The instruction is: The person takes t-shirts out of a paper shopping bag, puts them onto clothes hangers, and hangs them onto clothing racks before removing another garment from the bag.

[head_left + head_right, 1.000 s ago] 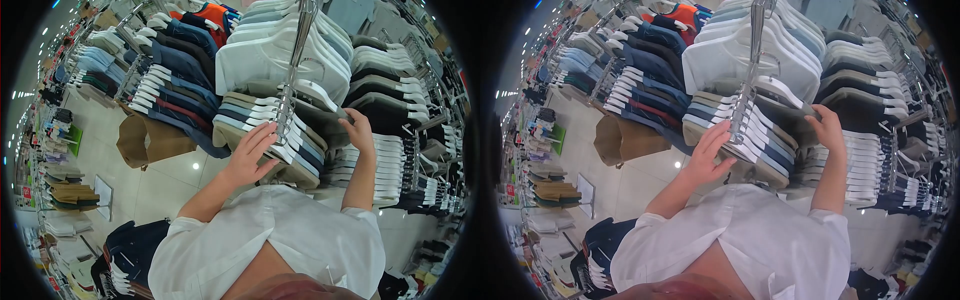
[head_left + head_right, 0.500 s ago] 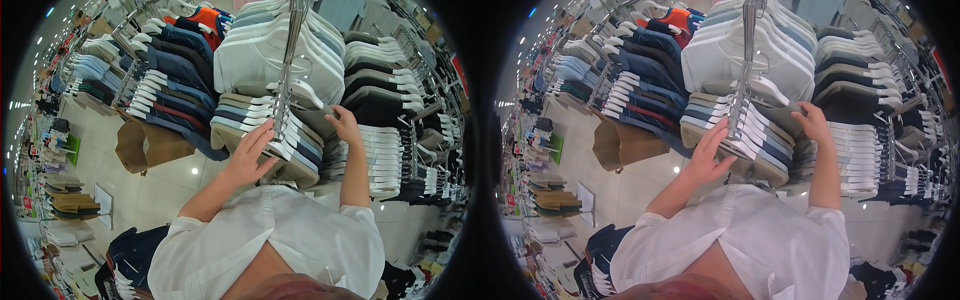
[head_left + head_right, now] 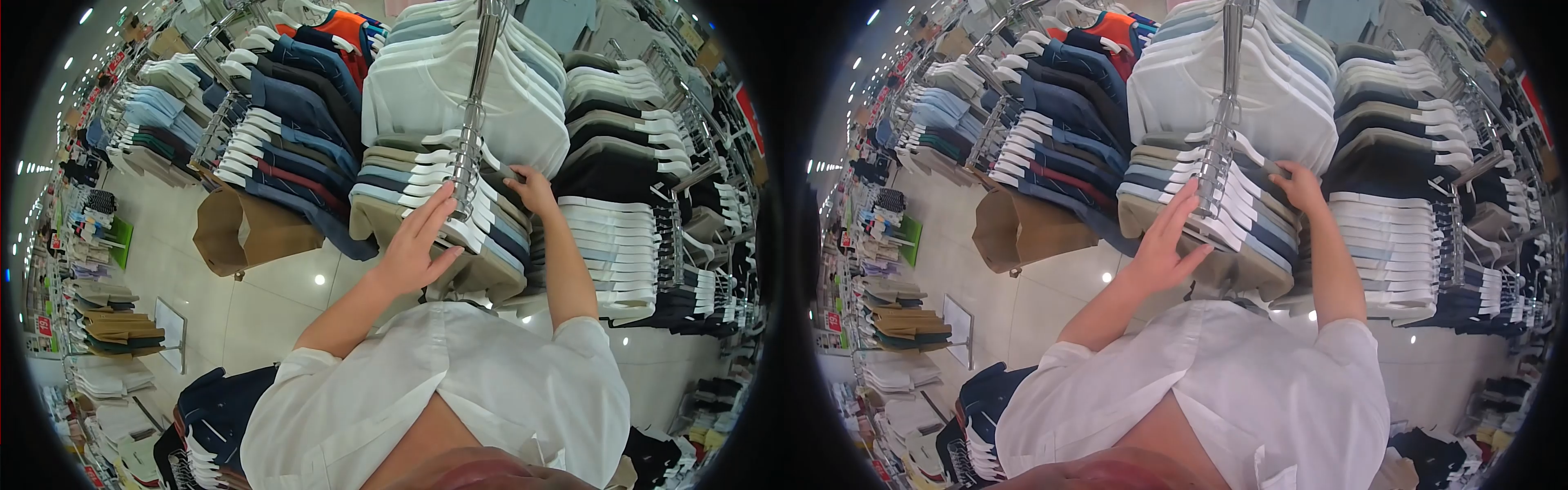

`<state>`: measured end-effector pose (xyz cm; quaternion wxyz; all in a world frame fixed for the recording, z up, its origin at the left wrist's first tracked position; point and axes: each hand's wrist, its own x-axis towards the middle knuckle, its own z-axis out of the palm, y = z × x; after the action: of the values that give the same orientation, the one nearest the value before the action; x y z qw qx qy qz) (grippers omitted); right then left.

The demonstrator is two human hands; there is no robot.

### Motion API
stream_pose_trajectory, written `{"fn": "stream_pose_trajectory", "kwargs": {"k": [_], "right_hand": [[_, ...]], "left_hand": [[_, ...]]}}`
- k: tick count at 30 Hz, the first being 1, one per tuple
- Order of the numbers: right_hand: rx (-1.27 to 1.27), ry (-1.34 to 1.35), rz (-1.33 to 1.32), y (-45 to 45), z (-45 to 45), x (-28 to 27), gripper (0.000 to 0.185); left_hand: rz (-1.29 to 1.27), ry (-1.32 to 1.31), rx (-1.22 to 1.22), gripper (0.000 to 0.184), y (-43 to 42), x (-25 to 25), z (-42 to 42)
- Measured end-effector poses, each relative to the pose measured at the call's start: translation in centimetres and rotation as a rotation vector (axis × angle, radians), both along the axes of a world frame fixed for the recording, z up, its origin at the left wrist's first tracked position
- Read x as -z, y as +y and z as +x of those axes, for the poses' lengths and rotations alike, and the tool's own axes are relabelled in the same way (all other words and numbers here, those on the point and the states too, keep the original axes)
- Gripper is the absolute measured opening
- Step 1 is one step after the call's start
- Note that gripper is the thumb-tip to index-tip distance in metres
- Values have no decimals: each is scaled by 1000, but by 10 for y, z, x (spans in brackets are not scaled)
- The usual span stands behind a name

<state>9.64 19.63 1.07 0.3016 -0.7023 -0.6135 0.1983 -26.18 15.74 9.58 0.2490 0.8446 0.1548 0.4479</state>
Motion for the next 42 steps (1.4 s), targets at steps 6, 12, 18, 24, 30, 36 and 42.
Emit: {"fn": "stream_pose_trajectory", "kwargs": {"k": [6,12,18,24,30,36,42], "right_hand": [[-51,96,-42,15,-10,14,46],[-111,108,7,23,-17,31,39],[68,-54,-87,10,-9,16,43],[201,-202,10,-11,-13,-1,40],[249,-304,-92,-20,-40,-16,47],[442,-189,163,-62,-41,-4,51],[484,364,542,-144,-121,9,48]], "left_hand": [[-25,45,1,85,-3,-4,-2],[-25,56,-5,84,-5,-7,-3],[-59,110,66,87,-2,-12,-10],[-61,102,98,88,-2,-16,-13],[-122,167,69,95,-16,-14,-28],[-177,217,67,99,-31,13,-54],[-609,121,267,102,-61,38,-61]]}}
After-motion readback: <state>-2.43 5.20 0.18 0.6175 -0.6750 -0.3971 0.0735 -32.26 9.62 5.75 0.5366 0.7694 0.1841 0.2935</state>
